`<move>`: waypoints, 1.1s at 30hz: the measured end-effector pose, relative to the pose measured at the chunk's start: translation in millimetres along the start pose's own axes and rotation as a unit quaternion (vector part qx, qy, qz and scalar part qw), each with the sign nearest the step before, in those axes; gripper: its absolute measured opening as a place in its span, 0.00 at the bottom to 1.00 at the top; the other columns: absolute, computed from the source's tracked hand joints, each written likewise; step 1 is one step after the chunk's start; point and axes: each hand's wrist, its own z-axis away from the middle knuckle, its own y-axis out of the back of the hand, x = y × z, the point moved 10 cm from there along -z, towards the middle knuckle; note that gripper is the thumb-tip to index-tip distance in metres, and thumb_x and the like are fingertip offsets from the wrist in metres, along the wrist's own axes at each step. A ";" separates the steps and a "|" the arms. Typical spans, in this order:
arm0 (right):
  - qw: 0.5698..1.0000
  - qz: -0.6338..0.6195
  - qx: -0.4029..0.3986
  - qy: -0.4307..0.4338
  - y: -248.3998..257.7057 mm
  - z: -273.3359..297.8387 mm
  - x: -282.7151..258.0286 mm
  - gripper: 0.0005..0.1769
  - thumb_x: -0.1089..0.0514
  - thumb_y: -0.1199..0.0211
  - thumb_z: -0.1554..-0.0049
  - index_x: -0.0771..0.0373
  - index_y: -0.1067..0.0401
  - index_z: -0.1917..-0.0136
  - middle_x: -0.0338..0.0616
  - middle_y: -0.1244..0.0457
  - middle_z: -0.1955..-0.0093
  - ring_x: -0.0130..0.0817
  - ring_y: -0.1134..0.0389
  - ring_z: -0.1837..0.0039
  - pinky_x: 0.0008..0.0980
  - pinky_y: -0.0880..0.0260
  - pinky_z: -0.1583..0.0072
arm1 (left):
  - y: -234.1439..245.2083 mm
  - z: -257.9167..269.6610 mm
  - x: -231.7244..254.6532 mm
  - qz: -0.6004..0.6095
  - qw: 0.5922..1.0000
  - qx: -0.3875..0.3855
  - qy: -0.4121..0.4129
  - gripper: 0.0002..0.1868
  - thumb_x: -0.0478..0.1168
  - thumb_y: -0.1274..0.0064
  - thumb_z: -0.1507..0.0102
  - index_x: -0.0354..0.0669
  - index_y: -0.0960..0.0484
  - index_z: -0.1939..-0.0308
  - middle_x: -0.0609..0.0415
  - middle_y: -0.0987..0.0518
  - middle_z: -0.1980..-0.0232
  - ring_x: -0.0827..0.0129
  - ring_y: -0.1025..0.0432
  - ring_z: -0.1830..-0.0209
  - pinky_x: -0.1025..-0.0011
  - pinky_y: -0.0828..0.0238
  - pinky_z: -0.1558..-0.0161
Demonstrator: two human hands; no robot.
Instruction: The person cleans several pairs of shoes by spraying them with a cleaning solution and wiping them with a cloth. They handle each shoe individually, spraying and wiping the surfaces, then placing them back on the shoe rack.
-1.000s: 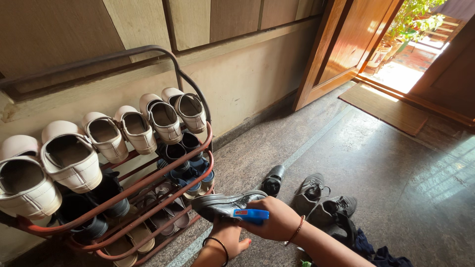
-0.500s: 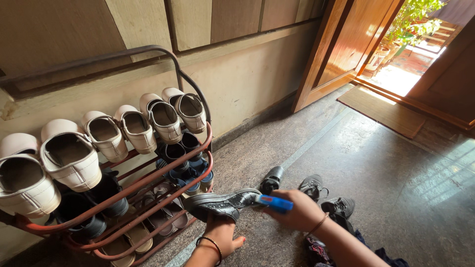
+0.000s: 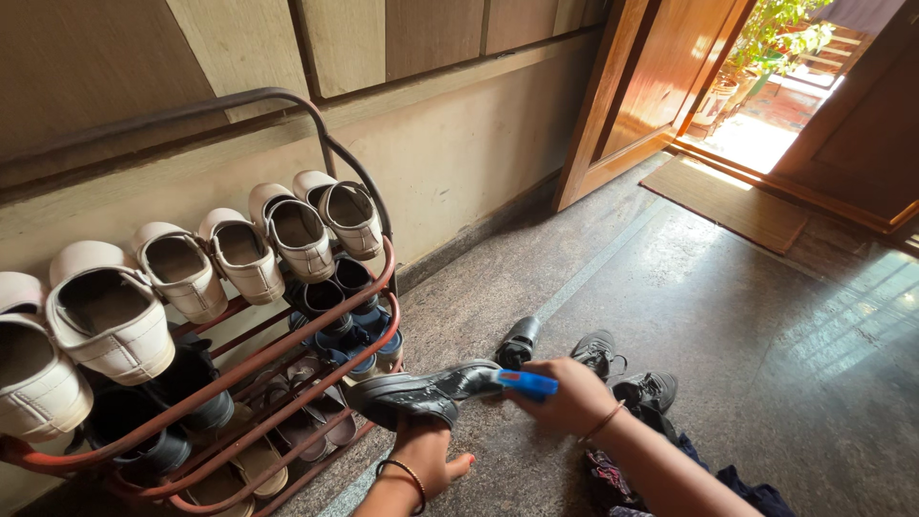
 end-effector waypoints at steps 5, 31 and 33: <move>0.997 0.044 0.060 -0.024 23.1 9.2 42.9 0.21 0.37 0.30 0.48 0.56 0.21 0.58 0.46 0.30 0.67 0.43 0.29 0.63 0.40 0.27 0.57 | 6.4 -2.9 -18.1 0.093 0.994 0.039 0.034 0.47 0.64 0.43 0.41 0.26 0.33 0.36 0.31 0.33 0.33 0.44 0.42 0.29 0.57 0.54 0.25; 0.989 -0.127 0.039 -0.057 25.7 10.9 77.3 0.21 0.43 0.27 0.50 0.56 0.23 0.48 0.42 0.28 0.56 0.34 0.27 0.53 0.35 0.26 0.48 | 23.7 -23.9 -25.4 0.542 0.832 0.117 0.019 0.62 0.61 0.38 0.44 0.34 0.60 0.23 0.33 0.43 0.21 0.53 0.50 0.18 0.62 0.55 0.23; 0.974 -0.220 0.040 -0.043 27.4 5.8 90.8 0.21 0.48 0.25 0.51 0.57 0.23 0.47 0.38 0.28 0.53 0.31 0.27 0.50 0.33 0.25 0.45 | 34.1 -24.7 -22.3 0.611 0.778 0.142 -0.016 0.63 0.56 0.37 0.43 0.36 0.66 0.22 0.34 0.45 0.21 0.54 0.52 0.18 0.61 0.57 0.23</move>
